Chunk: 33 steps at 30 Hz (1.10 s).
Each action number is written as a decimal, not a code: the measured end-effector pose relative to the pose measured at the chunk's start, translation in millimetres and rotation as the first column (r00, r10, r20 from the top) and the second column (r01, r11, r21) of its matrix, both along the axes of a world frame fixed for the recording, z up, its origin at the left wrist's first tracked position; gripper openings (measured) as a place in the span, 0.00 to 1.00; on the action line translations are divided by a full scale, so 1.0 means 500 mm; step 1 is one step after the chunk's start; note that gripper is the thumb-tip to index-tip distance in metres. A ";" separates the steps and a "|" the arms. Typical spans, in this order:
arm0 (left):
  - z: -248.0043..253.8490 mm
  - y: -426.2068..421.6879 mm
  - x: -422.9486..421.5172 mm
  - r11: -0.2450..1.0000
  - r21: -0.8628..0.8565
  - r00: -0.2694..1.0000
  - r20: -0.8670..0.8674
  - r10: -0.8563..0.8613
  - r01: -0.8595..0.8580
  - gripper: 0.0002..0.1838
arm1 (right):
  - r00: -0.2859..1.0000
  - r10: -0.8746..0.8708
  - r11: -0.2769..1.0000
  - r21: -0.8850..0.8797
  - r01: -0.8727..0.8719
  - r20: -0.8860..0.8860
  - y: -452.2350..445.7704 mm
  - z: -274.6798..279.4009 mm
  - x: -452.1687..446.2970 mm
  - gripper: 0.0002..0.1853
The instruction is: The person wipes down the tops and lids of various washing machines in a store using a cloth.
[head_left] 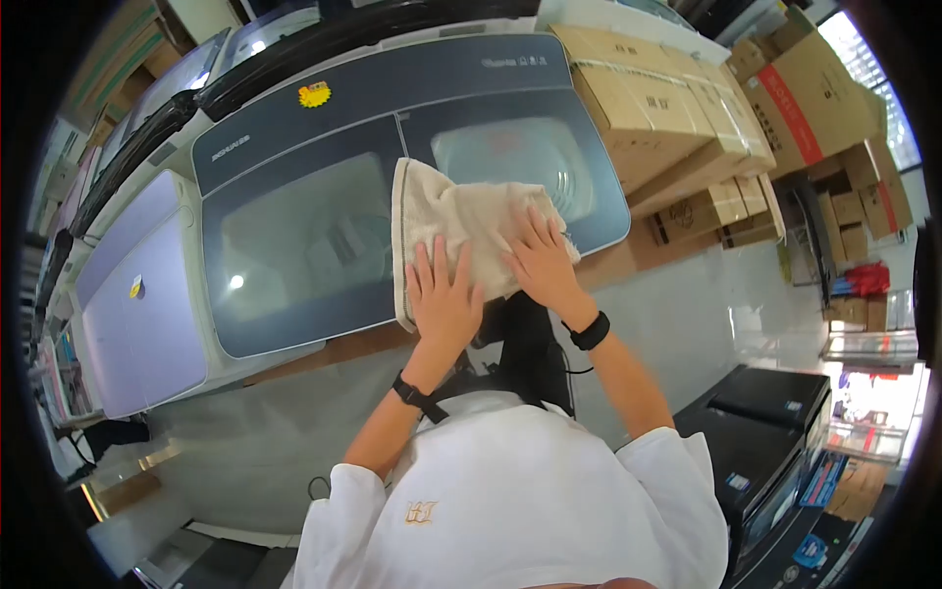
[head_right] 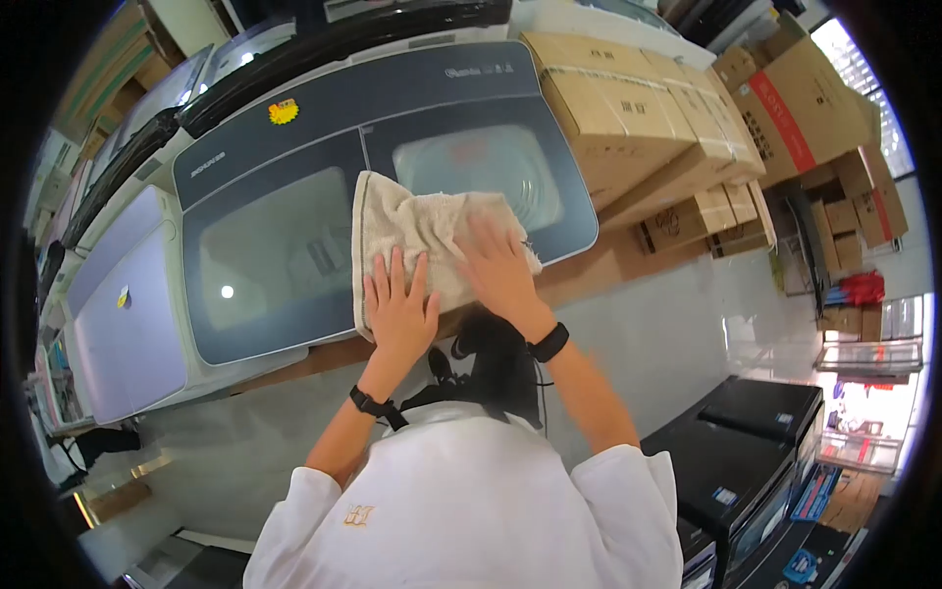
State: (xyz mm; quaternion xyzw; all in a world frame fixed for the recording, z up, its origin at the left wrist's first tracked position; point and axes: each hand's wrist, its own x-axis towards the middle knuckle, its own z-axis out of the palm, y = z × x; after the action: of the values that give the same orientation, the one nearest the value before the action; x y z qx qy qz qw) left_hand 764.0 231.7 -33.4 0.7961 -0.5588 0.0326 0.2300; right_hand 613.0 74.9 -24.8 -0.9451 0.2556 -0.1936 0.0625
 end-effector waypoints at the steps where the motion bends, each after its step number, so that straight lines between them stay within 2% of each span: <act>1: -0.005 -0.013 -0.001 0.999 -0.019 1.000 0.010 0.030 -0.030 0.37 | 0.999 -0.026 1.000 -0.017 0.025 -0.024 -0.020 -0.012 0.012 0.21; 3: -0.012 -0.053 -0.006 0.995 -0.059 0.996 0.034 0.085 -0.083 0.37 | 0.994 -0.085 0.995 -0.052 0.081 -0.062 -0.072 -0.028 0.051 0.22; 6: 0.000 -0.084 -0.014 0.988 -0.001 0.985 0.075 0.153 -0.153 0.37 | 0.993 -0.103 0.985 -0.143 0.095 -0.051 -0.086 -0.022 0.098 0.24; 9: -0.011 -0.064 0.000 0.993 -0.032 0.993 0.020 0.112 -0.112 0.38 | 0.957 -0.281 0.925 -0.246 0.289 0.066 -0.026 -0.025 0.118 0.27; 12: -0.005 0.000 0.014 0.995 0.011 0.995 -0.028 0.099 -0.099 0.38 | 0.947 -0.319 0.947 -0.020 0.320 0.029 0.050 -0.016 0.060 0.30; 17: 0.014 0.069 0.021 0.987 0.059 0.989 0.008 0.147 -0.148 0.39 | 0.986 -0.165 0.981 0.095 0.167 -0.027 0.051 -0.011 -0.020 0.33; 20: 0.102 0.017 0.078 0.916 0.397 0.939 -0.289 0.187 -0.061 0.37 | 0.993 -0.100 0.992 0.069 0.103 -0.056 -0.016 -0.032 -0.005 0.33; 21: 0.099 -0.003 0.098 0.965 0.243 0.960 -0.232 0.155 -0.097 0.38 | 0.995 -0.082 0.995 0.048 0.085 -0.058 -0.040 -0.031 0.008 0.33; 23: 0.062 -0.031 0.138 0.988 -0.071 0.986 -0.102 0.132 -0.139 0.39 | 0.992 -0.096 0.995 0.029 0.099 -0.087 -0.055 -0.017 0.051 0.33; 24: 0.028 -0.037 0.159 0.988 -0.060 0.986 -0.093 0.136 -0.142 0.39 | 0.989 -0.104 0.994 0.031 0.108 -0.106 -0.049 -0.014 0.065 0.33; 27: -0.047 -0.018 0.175 0.988 -0.042 0.988 -0.052 0.147 -0.150 0.41 | 0.991 0.029 0.996 0.093 -0.016 -0.134 -0.015 0.004 0.072 0.33; 29: -0.049 0.028 0.146 0.985 -0.083 0.988 0.012 0.154 -0.152 0.42 | 0.989 0.092 0.993 0.085 -0.083 -0.113 0.032 -0.005 0.036 0.33; 30: -0.035 0.051 0.125 0.984 -0.023 0.984 0.020 0.177 -0.177 0.42 | 0.988 0.123 0.991 0.066 -0.118 -0.094 0.044 -0.003 0.022 0.33; 33: 0.007 0.090 0.069 0.967 0.121 0.975 0.024 0.222 -0.223 0.42 | 0.986 0.078 0.995 0.081 -0.066 -0.146 0.046 0.027 -0.042 0.34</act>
State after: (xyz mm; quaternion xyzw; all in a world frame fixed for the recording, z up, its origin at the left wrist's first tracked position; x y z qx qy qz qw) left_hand 798.3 276.6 -30.0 0.8662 -0.4682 0.0279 0.1723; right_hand 592.2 97.7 -11.5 -0.9626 0.2323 -0.1102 0.0858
